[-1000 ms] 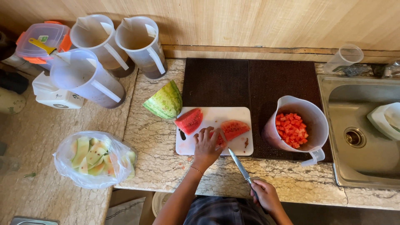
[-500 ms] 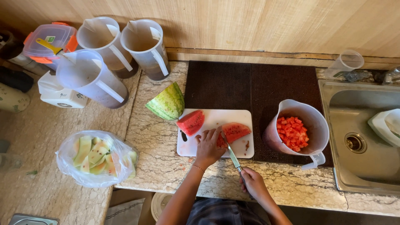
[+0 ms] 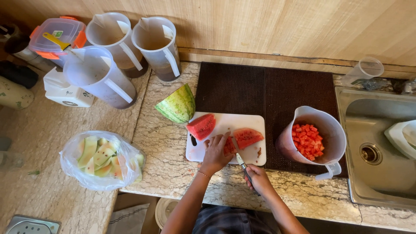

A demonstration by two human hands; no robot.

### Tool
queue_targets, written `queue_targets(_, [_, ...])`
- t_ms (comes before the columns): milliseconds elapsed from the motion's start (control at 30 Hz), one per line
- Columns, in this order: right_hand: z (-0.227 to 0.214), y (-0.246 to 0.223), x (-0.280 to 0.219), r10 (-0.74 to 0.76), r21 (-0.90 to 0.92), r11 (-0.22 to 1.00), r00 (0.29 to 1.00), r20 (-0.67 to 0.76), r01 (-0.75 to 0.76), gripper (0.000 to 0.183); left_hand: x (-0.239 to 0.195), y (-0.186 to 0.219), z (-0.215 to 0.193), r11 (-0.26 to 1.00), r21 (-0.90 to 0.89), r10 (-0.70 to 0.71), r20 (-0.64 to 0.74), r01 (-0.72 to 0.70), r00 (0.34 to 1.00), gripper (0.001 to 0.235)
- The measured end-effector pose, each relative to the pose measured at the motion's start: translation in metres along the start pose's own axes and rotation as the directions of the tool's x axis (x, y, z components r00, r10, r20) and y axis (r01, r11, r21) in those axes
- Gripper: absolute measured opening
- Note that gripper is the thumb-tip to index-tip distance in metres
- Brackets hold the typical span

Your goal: The person cuts a watermelon wedge into small cubes on a white cutting board using a knife. The diced watermelon is then transferred into a large plastic pitcher. A bag of watermelon rinds and several empty pitchers are visible on the counter.

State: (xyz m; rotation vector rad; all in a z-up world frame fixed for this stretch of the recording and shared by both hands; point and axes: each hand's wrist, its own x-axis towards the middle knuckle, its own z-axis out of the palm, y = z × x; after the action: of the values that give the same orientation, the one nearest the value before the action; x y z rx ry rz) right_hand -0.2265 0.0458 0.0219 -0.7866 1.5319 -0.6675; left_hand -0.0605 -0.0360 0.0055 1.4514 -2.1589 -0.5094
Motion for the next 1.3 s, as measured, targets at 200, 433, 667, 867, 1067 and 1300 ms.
queue_targets(200, [-0.001, -0.007, -0.003, -0.025, 0.072, 0.997, 0.999, 0.027, 0.023, 0.025, -0.001, 0.005, -0.009, 0.998, -0.068, -0.002, -0.024, 0.001, 1.0, 0.08])
queue_targets(433, [-0.006, -0.014, -0.007, -0.017, 0.095, 0.995, 0.998, 0.063, 0.011, 0.026, 0.0, 0.005, -0.012, 0.98, -0.196, 0.017, -0.025, -0.021, 1.0, 0.078])
queue_targets(667, [-0.004, -0.018, -0.007, 0.034, 0.149, 0.988, 0.998, 0.044, -0.04, 0.026, -0.001, 0.005, -0.017, 0.988, -0.142, 0.05, -0.042, -0.056, 0.998, 0.069])
queue_targets(867, [-0.012, -0.04, -0.032, 0.04, 0.226, 0.973, 0.998, 0.044, -0.049, 0.028, -0.002, 0.014, -0.043, 0.943, -0.316, 0.02, -0.259, -0.104, 0.966, 0.053])
queue_targets(1067, [-0.057, -0.072, -0.087, -0.104, 0.206, 0.972, 0.992, -0.068, 0.116, 0.029, 0.011, 0.009, -0.034, 0.951, -0.278, 0.102, -0.136, -0.136, 0.986, 0.038])
queue_targets(1300, [-0.107, -0.097, -0.123, -0.597, -0.741, 0.671, 0.6, -0.532, 0.012, 0.036, 0.027, 0.019, -0.017, 0.996, 0.041, 0.083, 0.038, -0.084, 0.996, 0.024])
